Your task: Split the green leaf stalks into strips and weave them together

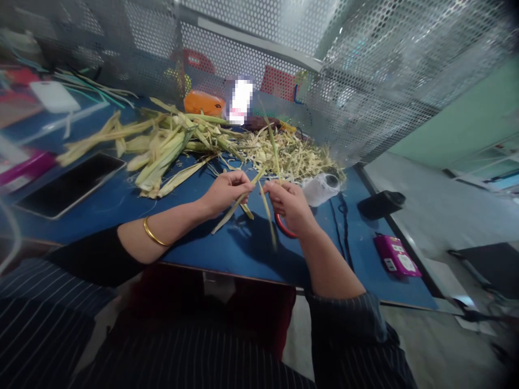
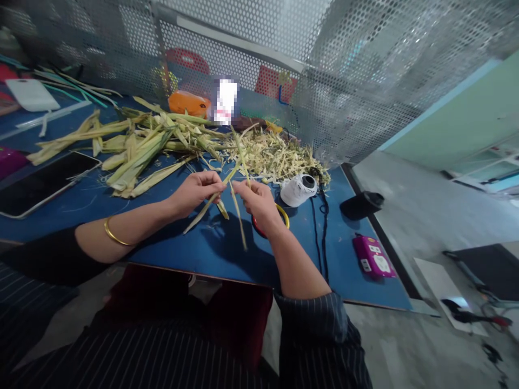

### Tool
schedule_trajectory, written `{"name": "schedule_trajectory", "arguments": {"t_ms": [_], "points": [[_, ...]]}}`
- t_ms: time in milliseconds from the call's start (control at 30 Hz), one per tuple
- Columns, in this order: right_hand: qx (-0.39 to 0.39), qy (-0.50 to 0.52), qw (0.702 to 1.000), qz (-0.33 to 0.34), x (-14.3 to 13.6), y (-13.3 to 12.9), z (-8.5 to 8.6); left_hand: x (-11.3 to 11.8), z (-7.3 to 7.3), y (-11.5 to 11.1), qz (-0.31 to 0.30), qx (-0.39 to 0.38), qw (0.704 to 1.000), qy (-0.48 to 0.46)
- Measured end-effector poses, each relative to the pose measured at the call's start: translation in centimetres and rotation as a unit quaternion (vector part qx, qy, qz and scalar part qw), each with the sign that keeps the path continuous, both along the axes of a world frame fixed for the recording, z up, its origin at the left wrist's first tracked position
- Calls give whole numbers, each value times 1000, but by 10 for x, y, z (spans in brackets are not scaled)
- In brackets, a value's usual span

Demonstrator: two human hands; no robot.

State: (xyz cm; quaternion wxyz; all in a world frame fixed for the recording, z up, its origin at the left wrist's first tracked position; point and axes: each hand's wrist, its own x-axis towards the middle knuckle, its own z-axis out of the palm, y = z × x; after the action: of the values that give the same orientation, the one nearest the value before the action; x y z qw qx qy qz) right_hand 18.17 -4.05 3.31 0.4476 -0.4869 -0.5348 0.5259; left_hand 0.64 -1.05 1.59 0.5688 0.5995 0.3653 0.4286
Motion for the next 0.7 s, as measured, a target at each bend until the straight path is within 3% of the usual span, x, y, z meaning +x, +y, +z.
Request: {"name": "schedule_trajectory", "arguments": {"t_ms": [167,267,500,700], "points": [[100,-87,985,-109,-7,3,-4,3,-1,-6,-8,42,998,38],[111,-110,980,-123,-9,3,-6,5,-1,-8,-24,18,999,35],[58,-51,997,-27,-10,1,-9,7,-2,-7,-71,-50,996,-14],[-72,117,989,59,-7,3,-9,7,-4,-8,-132,-150,972,-121]]}}
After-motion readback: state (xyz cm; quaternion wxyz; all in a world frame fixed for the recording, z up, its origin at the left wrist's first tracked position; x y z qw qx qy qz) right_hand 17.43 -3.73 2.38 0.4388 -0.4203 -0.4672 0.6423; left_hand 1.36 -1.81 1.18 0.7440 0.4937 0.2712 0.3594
